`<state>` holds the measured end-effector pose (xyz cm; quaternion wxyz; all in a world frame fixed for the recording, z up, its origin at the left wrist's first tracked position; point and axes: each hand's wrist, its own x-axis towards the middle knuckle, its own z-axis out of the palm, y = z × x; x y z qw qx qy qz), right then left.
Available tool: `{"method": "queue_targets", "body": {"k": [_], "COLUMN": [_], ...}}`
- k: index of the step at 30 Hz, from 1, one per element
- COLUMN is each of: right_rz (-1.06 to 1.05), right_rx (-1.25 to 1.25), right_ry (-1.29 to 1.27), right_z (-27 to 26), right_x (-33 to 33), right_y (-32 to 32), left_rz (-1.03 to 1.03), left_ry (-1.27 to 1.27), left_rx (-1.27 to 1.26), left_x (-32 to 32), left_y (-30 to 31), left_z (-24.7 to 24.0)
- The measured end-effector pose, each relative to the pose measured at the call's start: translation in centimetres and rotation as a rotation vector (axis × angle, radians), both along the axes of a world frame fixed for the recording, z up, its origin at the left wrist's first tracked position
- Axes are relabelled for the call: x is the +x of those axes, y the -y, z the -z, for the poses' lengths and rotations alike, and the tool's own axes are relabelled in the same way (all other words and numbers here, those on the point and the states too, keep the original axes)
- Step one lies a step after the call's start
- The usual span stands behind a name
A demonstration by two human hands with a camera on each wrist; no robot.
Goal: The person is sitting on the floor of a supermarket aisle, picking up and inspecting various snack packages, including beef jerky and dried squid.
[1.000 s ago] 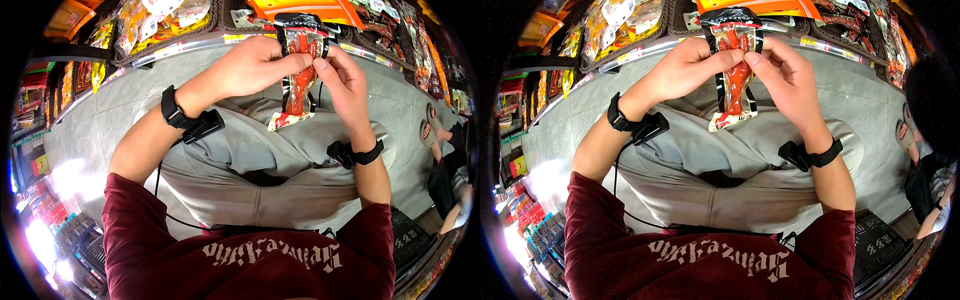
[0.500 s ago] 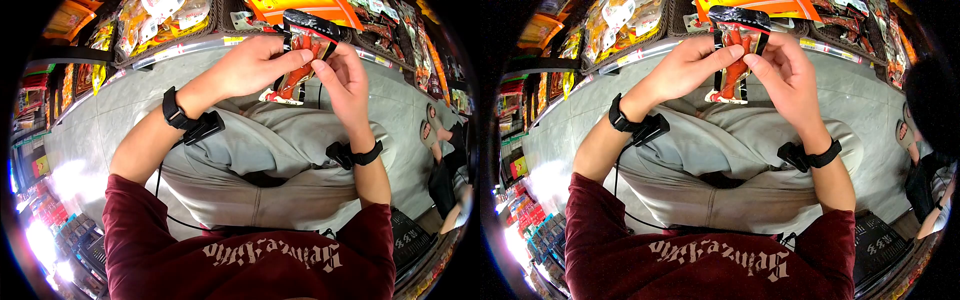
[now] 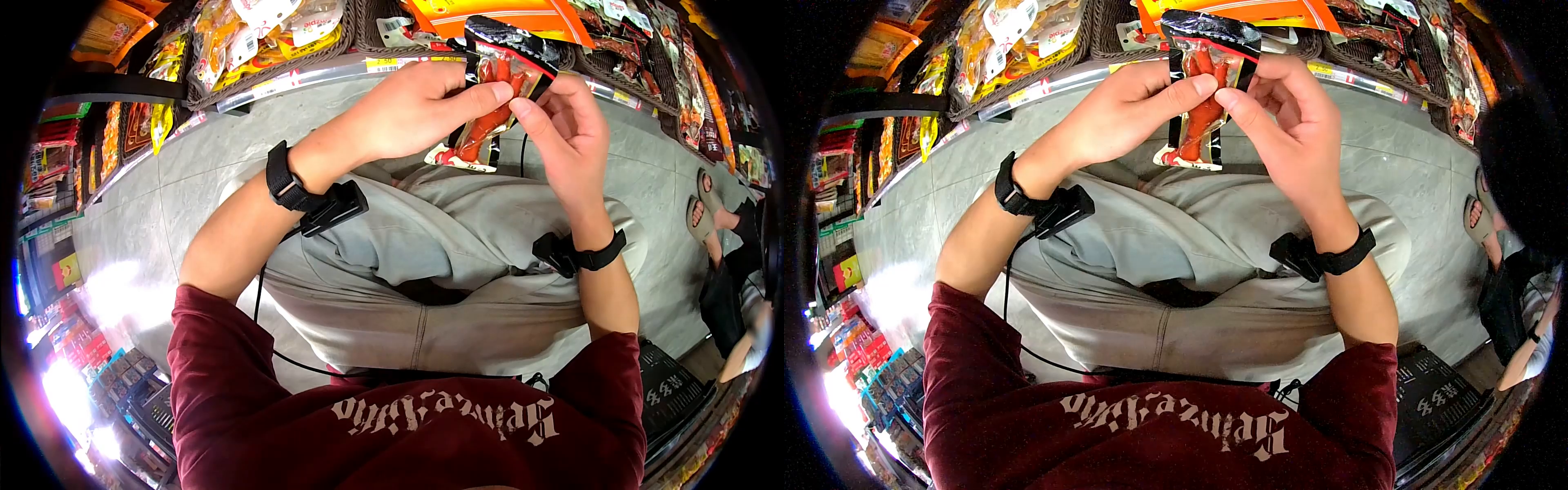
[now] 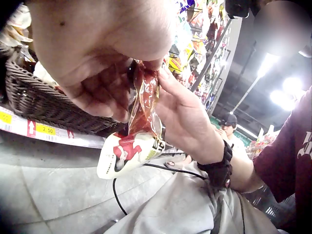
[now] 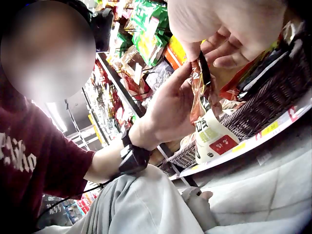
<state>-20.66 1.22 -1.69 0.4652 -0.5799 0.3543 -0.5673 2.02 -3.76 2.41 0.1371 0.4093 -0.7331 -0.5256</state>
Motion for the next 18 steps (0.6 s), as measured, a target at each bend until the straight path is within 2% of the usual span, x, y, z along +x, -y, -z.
{"method": "queue_targets", "body": {"k": [11, 18], "right_rz": [0.010, 0.040], "right_rx": [0.037, 0.075], "right_ry": [-0.003, -0.029], "right_z": [0.0, -0.2], "right_x": [0.0, 0.1], "right_y": [0.2, 0.2], "left_rz": [-0.003, 0.013], "left_ry": [-0.156, -0.117], "left_rx": [0.001, 0.007], "left_x": [-0.2, -0.1], "left_y": [0.1, 0.2], "left_z": [1.5, 1.7]}}
